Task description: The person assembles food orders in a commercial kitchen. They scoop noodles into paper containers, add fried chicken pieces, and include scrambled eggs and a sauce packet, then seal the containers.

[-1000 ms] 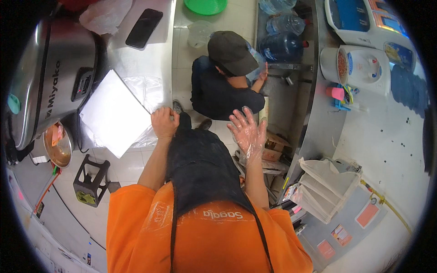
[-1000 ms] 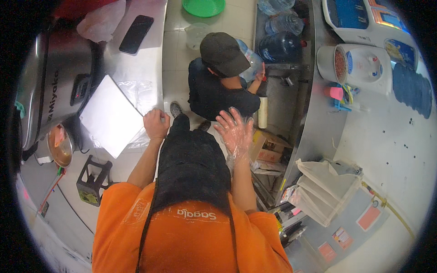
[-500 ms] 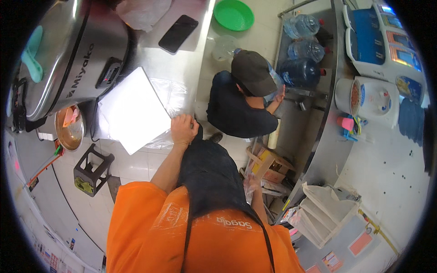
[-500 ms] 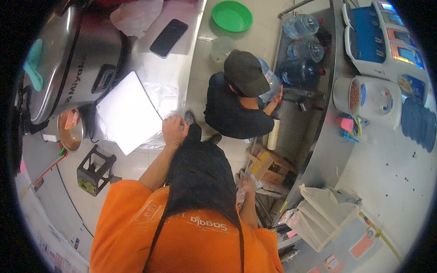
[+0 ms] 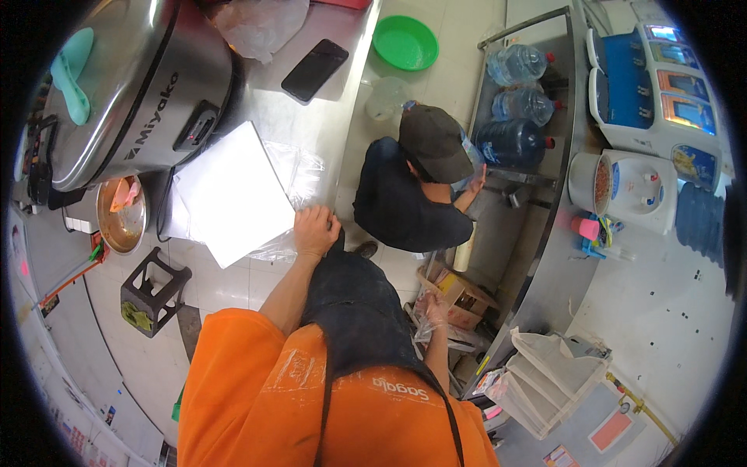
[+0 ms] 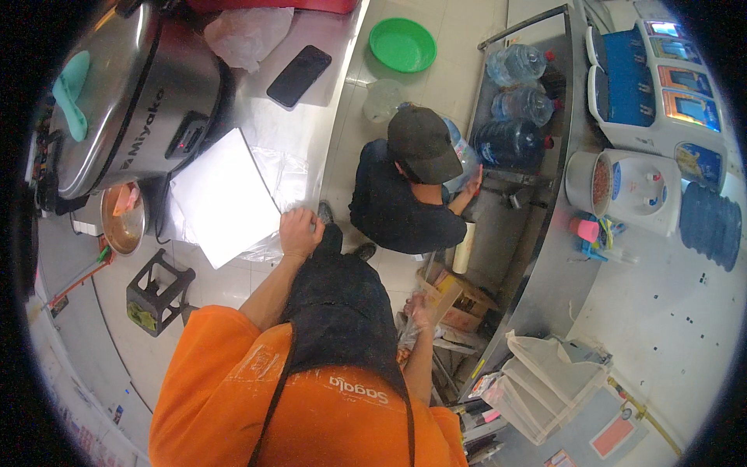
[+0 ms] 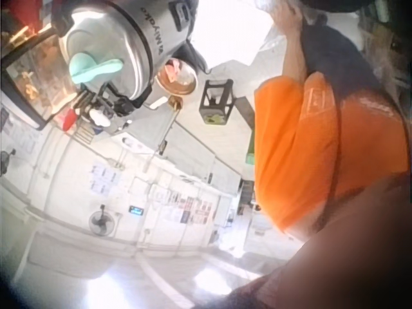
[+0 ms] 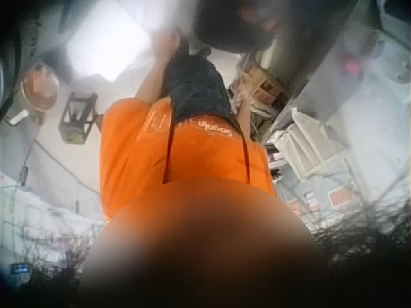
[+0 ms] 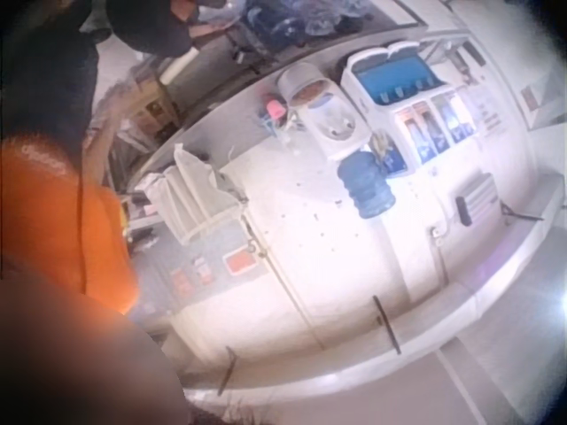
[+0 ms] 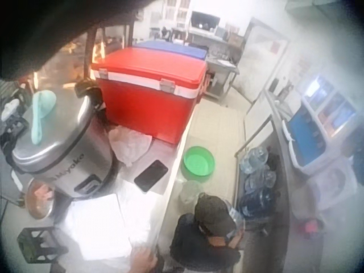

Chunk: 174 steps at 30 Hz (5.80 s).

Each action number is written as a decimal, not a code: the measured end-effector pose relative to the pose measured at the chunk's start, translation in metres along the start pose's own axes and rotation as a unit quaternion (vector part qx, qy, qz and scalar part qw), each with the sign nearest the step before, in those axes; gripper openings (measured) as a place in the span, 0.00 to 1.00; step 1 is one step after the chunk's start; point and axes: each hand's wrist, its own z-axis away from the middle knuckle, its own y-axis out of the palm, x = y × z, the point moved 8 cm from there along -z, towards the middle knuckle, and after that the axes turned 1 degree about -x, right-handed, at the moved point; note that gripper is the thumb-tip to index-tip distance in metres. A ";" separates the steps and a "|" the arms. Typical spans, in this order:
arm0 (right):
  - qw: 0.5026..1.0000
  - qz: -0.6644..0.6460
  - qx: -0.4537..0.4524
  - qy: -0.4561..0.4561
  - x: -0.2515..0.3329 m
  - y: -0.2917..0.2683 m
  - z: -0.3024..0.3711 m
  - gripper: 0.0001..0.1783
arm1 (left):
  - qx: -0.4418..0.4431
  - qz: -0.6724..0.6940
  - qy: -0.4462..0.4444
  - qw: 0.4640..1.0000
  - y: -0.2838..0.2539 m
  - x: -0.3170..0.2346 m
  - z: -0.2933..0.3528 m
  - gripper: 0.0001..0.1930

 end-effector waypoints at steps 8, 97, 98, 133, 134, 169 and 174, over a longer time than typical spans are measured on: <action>1.000 0.017 0.018 -0.002 -0.008 0.003 -0.001 0.19 | -0.013 0.014 0.002 1.000 -0.005 -0.002 -0.001 0.09; 0.989 0.124 0.078 -0.029 0.012 0.038 -0.047 0.22 | -0.024 0.033 0.011 0.999 -0.010 -0.007 -0.004 0.10; 0.987 0.142 0.072 -0.037 0.025 0.043 -0.053 0.23 | -0.023 0.034 0.010 0.999 -0.010 -0.007 -0.004 0.11; 0.928 0.081 0.310 -0.192 0.506 0.294 -0.131 0.13 | 0.390 0.262 -0.313 0.826 0.003 -0.008 -0.139 0.12; 0.927 0.089 0.304 -0.201 0.519 0.303 -0.142 0.13 | 0.398 0.228 -0.294 0.839 -0.003 -0.013 -0.166 0.13; 0.941 0.184 0.138 -0.249 0.878 0.315 -0.473 0.13 | -0.057 0.134 -0.302 0.942 -0.267 -0.060 -0.664 0.04; 0.965 0.071 0.147 -0.207 0.992 0.349 -0.529 0.13 | -0.014 0.022 -0.429 0.903 -0.274 -0.083 -0.726 0.05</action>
